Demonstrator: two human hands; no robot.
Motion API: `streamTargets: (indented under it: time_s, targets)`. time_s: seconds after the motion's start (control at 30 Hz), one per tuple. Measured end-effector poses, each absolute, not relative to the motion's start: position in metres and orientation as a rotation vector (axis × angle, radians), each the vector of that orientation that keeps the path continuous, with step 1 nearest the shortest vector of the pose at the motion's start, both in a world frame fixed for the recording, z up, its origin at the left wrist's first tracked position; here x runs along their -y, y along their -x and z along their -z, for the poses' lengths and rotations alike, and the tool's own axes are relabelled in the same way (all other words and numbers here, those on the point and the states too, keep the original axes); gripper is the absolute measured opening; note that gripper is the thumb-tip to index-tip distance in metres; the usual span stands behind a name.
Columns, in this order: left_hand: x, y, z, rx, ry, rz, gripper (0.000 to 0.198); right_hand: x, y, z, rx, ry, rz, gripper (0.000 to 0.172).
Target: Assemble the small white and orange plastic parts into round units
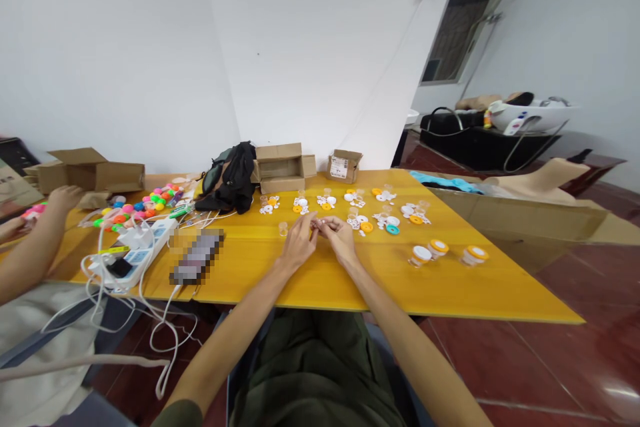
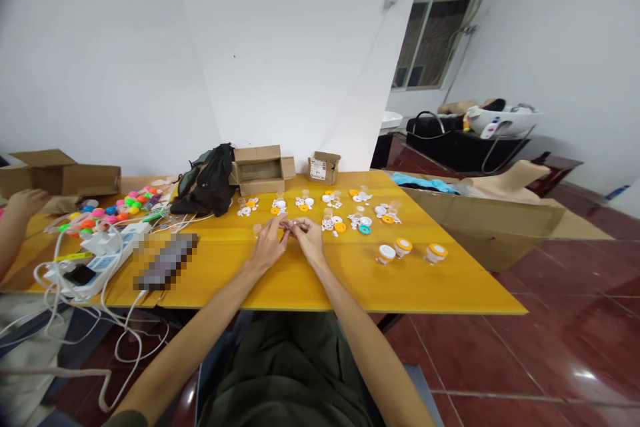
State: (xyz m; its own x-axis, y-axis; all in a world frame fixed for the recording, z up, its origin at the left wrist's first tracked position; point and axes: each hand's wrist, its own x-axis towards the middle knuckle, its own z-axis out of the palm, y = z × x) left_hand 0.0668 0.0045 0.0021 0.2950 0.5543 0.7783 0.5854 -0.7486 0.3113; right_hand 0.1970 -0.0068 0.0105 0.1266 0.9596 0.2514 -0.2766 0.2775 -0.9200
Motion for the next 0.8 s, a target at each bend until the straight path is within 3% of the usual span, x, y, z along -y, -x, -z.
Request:
streamTargets:
  time_s: [0.2,0.8]
  targets:
    - [-0.006,-0.067,-0.002,1.052,2.469,1.511,0.043,0.008,-0.197,-0.012,1.074,0.832,-1.045,0.042]
    - [0.0,-0.066,-0.018,0.989,2.499,1.491,0.018,0.009,-0.199,-0.015,0.979,0.841,-1.086,0.053]
